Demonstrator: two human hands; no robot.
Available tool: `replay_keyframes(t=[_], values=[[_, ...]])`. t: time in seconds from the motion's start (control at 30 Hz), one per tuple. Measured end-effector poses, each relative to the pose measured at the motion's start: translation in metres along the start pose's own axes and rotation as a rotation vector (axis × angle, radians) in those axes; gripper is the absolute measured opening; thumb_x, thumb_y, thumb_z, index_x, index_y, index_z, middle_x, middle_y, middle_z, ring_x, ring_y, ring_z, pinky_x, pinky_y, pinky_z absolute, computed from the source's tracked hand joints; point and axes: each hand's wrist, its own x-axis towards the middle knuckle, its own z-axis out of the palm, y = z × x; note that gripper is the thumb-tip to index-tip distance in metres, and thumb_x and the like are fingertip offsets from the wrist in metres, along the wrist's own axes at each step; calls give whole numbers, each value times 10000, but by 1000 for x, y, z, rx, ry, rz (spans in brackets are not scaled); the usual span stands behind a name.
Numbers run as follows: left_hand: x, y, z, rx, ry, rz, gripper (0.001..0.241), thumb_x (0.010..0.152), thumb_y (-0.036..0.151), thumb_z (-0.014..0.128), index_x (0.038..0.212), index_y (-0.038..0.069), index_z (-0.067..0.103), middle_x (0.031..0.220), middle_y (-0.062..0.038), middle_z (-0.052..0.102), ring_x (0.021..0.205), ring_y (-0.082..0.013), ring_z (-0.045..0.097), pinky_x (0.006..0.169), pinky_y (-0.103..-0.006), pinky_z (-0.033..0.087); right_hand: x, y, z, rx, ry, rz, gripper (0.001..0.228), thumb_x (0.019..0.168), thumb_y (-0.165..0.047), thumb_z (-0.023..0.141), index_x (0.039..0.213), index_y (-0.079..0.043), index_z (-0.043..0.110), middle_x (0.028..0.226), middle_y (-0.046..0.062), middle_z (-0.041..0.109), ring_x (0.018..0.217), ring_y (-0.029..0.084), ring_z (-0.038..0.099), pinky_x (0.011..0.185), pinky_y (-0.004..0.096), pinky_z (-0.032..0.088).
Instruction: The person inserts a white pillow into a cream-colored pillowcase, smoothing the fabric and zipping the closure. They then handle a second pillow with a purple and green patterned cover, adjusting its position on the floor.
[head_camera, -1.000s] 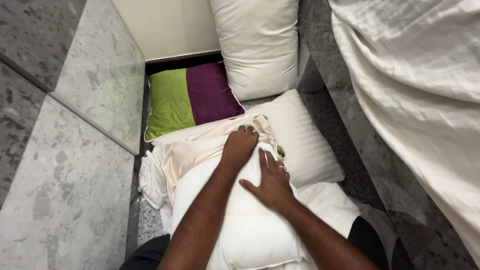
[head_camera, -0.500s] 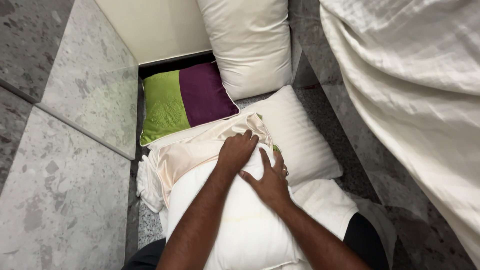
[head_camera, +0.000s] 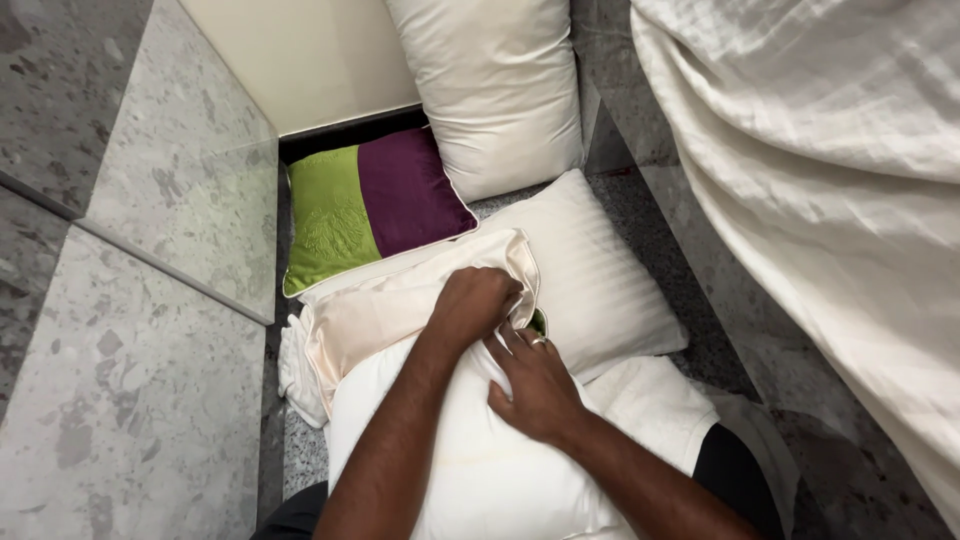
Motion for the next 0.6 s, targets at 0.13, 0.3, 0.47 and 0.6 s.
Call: replay_keyframes(t=[0.13,0.3,0.47,0.6], values=[[-17,12,11,131,0,74,74,843,114,690,831,110,763,814,-107,738,700,-279,723,651,-426,576,8,-7,-4,-84,-59,-39,560,808,-204,689,1299,35,565,1333,264,548,1239,410,501,1024,525,402],[-48,27,43,130,95,139,107,841,48,684,938,46,729,864,-115,729,706,-268,726,611,-404,581,19,-3,16,-122,-222,172,362,871,-235,681,1126,19,648,1086,197,665,1022,339,622,942,492,473],[-59,31,48,212,115,143,154,809,57,687,956,34,726,916,-102,716,781,-249,711,614,-389,571,25,12,42,-164,-98,223,382,844,-229,704,1107,43,648,1055,208,671,988,348,629,898,497,500],[-63,29,9,177,246,264,312,791,80,685,1096,36,731,967,-86,680,866,-239,651,681,-377,534,32,16,30,-229,-94,227,336,924,-243,622,1102,37,666,1068,220,679,1013,371,621,954,516,487]])
